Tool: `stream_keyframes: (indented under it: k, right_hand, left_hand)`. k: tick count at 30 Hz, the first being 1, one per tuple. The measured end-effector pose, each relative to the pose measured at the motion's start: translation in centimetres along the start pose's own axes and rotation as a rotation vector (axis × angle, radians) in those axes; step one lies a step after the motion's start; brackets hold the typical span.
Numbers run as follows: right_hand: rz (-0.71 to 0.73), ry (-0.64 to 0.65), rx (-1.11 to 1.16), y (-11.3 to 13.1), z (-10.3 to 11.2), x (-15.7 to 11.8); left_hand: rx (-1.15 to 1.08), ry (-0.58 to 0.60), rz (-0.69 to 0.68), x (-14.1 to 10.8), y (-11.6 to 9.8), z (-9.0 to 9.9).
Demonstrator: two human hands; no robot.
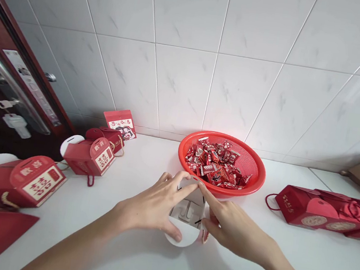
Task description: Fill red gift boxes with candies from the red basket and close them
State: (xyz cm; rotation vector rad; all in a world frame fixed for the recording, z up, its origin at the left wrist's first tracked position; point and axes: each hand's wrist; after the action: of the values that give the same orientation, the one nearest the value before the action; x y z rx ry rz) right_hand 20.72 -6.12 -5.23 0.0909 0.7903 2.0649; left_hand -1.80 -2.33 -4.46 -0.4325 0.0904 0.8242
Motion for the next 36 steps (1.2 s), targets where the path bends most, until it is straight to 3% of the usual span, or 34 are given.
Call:
stream_keyframes:
  k: [5, 11, 14, 16, 19, 22, 27, 31, 34, 36]
  right_hand:
    - [0.048, -0.029, 0.037, -0.7, 1.9, -0.8]
    - [0.103, -0.353, 0.156, -3.4, 6.9, -1.7]
    - [0.040, -0.457, 0.170, -5.8, 9.3, -0.2]
    - [-0.102, -0.451, 0.117, -7.5, 10.0, 1.5]
    - [-0.276, -0.341, 0.015, -9.5, 9.9, 4.3]
    - [-0.268, -0.261, 0.010, -10.2, 9.0, 5.9]
    - [-0.313, -0.057, -0.023, -10.5, 8.3, 6.2]
    - [-0.340, -0.099, -0.081, -10.7, 8.4, 6.5]
    - [-0.423, -0.212, -0.142, -10.5, 8.4, 6.9]
    - [-0.521, -0.320, -0.181, -10.3, 8.5, 7.1]
  left_hand:
    - [-0.006, -0.033, -0.002, 0.0, -0.4, -0.3]
    - [0.009, 0.046, 0.002, -0.1, -1.5, 0.5]
    - [-0.005, 0.105, -0.002, -0.1, -2.0, 1.2]
    - [-0.037, 0.119, -0.024, -0.1, -2.1, 1.8]
    - [-0.084, 0.089, -0.103, 0.0, -1.9, 2.5]
    - [-0.088, 0.052, -0.185, 0.4, -1.7, 3.2]
    - [-0.138, 0.036, -0.344, 1.7, -1.3, 4.9]
    - [-0.288, -0.088, -0.384, 3.8, 0.5, 6.3]
    - [-0.355, -0.241, -0.294, 6.4, 2.6, 6.9]
    - [-0.352, -0.228, -0.216, 8.5, 3.8, 7.0]
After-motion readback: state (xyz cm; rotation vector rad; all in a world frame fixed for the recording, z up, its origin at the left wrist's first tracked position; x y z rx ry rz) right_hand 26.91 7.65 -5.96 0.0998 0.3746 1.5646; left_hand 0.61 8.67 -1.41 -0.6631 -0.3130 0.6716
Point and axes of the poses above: each hand's wrist, its own x-axis towards the middle knuckle, its own z-axis out of the back of the hand, y = z × x, and after that the axes turned 9 degrees about y, right-handed
